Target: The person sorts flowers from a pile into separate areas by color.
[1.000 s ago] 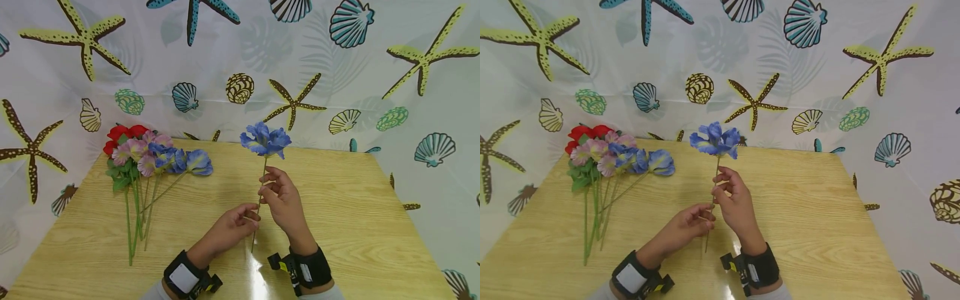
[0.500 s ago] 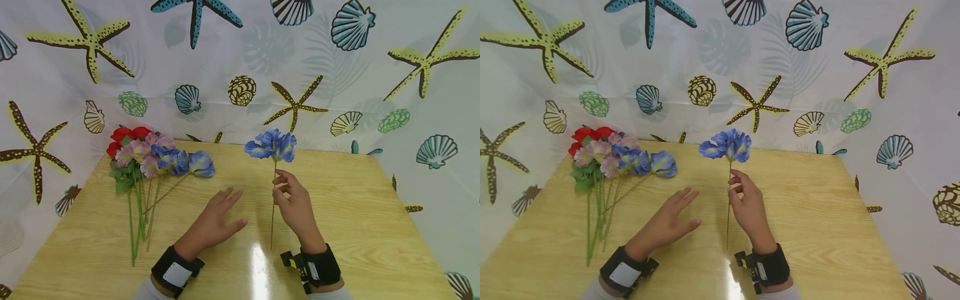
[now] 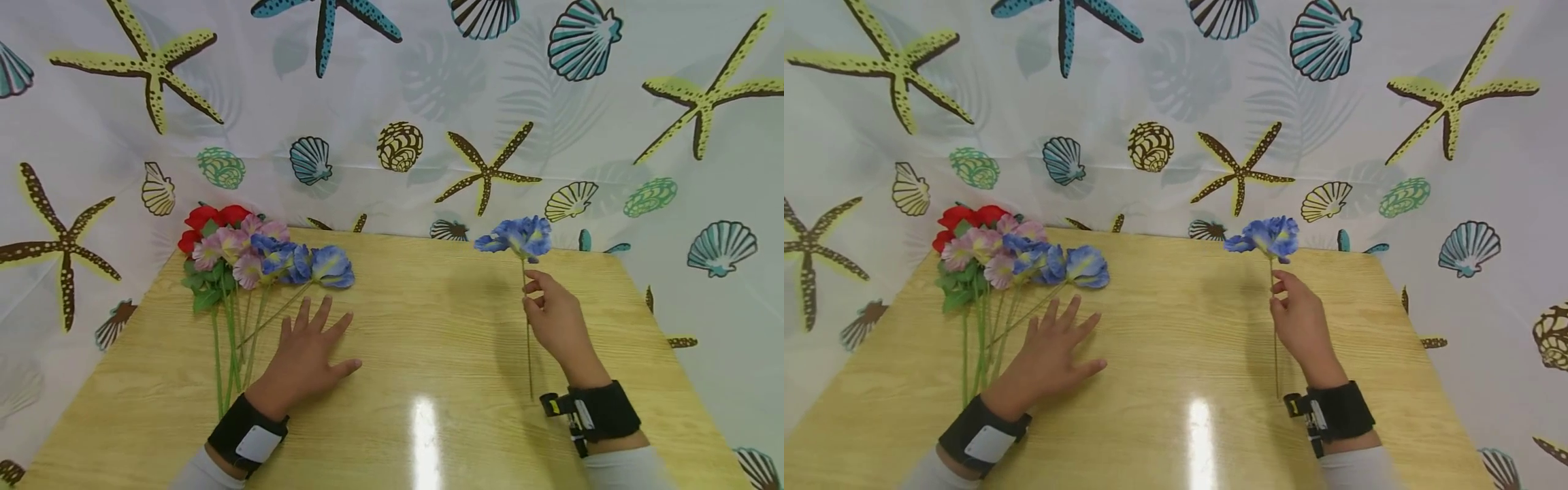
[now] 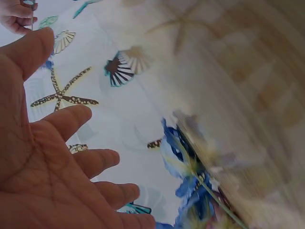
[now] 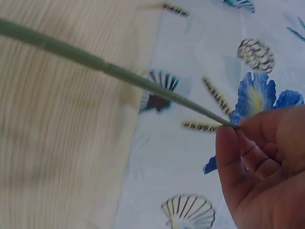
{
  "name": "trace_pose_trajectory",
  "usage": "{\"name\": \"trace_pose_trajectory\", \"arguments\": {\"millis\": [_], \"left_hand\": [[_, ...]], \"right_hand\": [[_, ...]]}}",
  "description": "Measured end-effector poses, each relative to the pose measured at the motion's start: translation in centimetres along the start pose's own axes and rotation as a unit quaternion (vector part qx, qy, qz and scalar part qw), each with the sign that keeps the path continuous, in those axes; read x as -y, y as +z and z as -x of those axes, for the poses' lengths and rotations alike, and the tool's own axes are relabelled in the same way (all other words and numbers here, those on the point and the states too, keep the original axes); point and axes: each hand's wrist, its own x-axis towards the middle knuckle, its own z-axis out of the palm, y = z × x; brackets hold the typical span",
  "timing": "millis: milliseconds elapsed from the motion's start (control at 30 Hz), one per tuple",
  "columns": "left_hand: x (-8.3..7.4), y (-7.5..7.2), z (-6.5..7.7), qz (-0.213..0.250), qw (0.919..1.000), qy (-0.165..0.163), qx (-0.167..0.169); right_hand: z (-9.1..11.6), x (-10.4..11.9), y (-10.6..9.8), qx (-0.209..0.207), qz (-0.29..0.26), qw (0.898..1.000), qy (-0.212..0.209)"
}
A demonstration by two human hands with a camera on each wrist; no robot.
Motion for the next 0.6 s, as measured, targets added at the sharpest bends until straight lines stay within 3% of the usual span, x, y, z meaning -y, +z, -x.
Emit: {"name": "trace_pose_trajectory", "arguments": {"millis": [200,300,467,600], "left_hand": [[2.7,-0.5,0.7,-0.046,0.9989,-0.003,-0.010],[4.0,-1.0,1.4,-0.044,0.9989,-0.014,-0.010],[6.0,-1.8,2.4,-0.058,0.9978,-0.029,-0.009],[7.0,-2.3,3.2,-0.078,0.9956,-0.041,-0.032]], "right_hand": [[-0.5,-5.5,-3.7,0.003,0.096,0.995,-0.003],[-0.3,-8.0,-5.3,0.005,0.131,0.991,0.010],[-0.1,-10.7,-7.6,0.010,0.171,0.984,0.043],[0.1,-12.2,-8.5,0.023,0.185,0.980,0.069]]}}
